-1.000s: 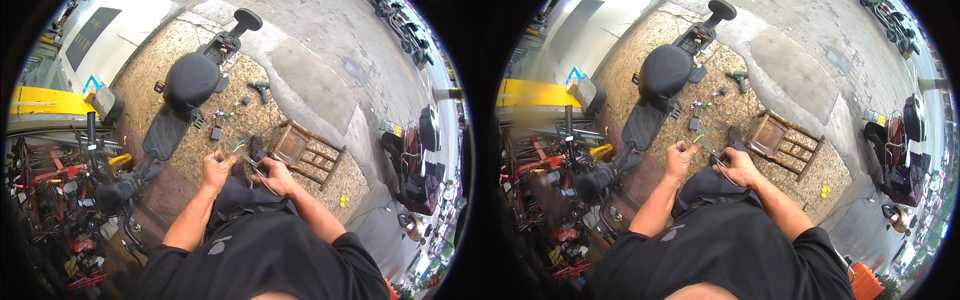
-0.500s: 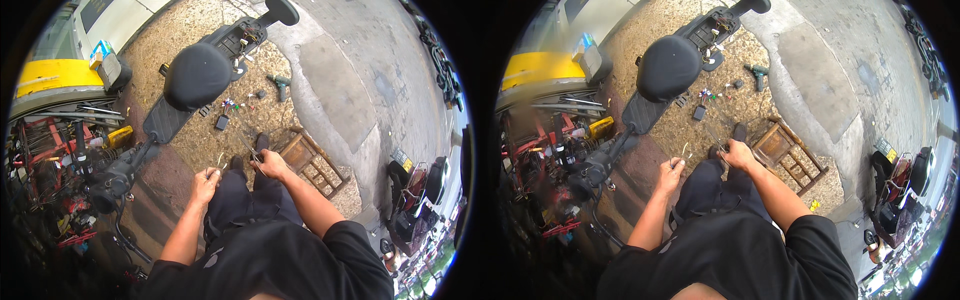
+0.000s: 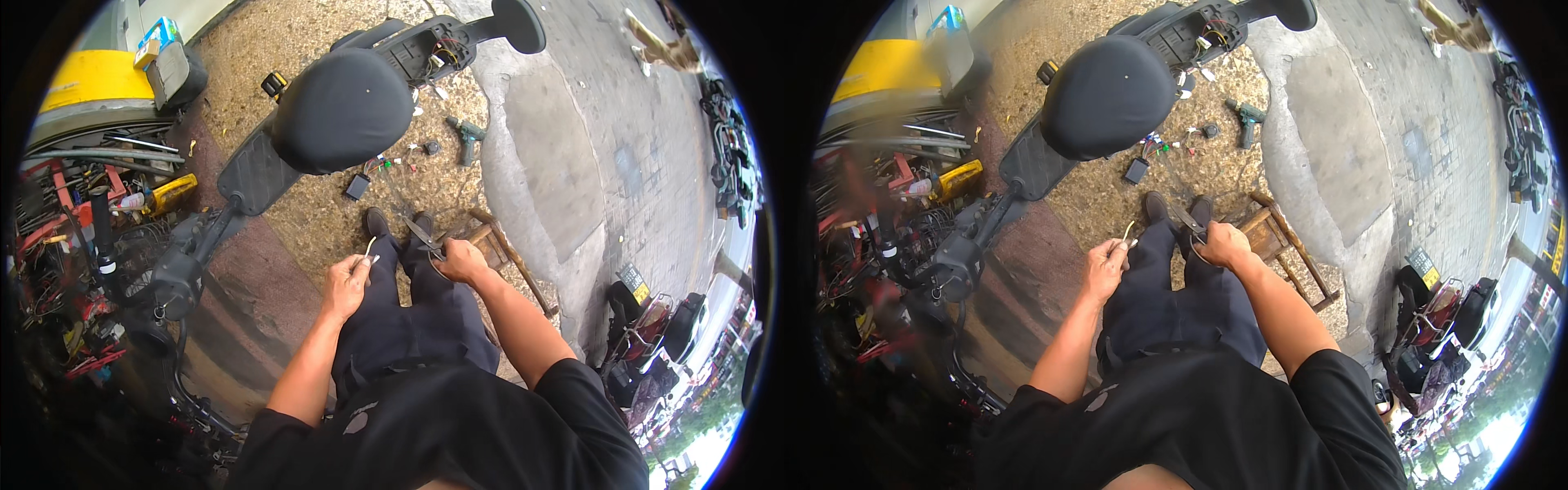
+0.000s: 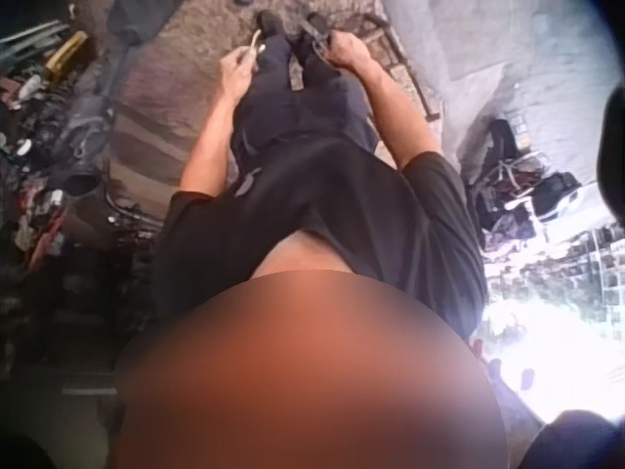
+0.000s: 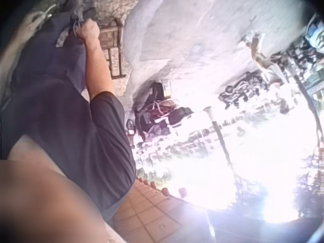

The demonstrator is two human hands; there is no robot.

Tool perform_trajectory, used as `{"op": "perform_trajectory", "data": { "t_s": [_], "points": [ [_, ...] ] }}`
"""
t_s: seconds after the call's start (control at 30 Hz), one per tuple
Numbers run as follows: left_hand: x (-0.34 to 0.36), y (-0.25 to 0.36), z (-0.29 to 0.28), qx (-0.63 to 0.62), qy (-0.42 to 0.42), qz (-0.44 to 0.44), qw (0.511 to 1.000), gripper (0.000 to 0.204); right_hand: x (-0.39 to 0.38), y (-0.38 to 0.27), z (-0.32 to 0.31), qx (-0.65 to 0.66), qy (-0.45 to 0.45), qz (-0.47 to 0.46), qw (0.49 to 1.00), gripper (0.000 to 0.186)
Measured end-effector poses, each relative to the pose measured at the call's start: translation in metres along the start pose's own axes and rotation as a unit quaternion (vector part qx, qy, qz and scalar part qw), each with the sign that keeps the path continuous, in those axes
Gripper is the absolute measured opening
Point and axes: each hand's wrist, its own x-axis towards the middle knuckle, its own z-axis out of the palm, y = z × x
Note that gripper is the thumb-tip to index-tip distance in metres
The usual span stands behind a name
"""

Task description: The person kneels beside a scooter and works on the wiring under the seat. They disconnect and reconnect several wire harnesses, then use a power drill to remove screws from the seat assembly. The person retrieves pliers and cuts a wire, then continues to strip and prepare wire ends for connection.

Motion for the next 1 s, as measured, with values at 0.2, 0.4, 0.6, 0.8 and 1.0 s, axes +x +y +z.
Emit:
{"op": "perform_trajectory", "data": {
  "t_s": [0.2,0.4,0.6,0.8,1.0],
  "points": [
    [0.023,-0.019,-0.009,-0.046,0.048,0.032,0.997,0.025,0.027,-0.015,-0.001,-0.058,-0.047,0.010,0.997,0.051],
    [0.035,-0.034,-0.004,-0.035,0.098,-0.026,0.994,0.026,0.060,-0.025,-0.003,-0.111,-0.077,-0.020,0.991,0.050],
    [0.057,-0.031,0.037,-0.191,0.100,-0.071,0.974,0.027,0.108,-0.008,-0.011,-0.170,-0.135,-0.068,0.974,0.047],
    [0.106,-0.027,0.097,-0.314,0.132,-0.104,0.934,0.032,0.155,0.034,-0.029,-0.216,-0.181,-0.070,0.957,0.048],
    [0.164,-0.058,0.131,-0.396,0.134,-0.082,0.905,0.037,0.210,0.059,-0.022,-0.229,-0.162,-0.055,0.958,0.049]
  ]
}}
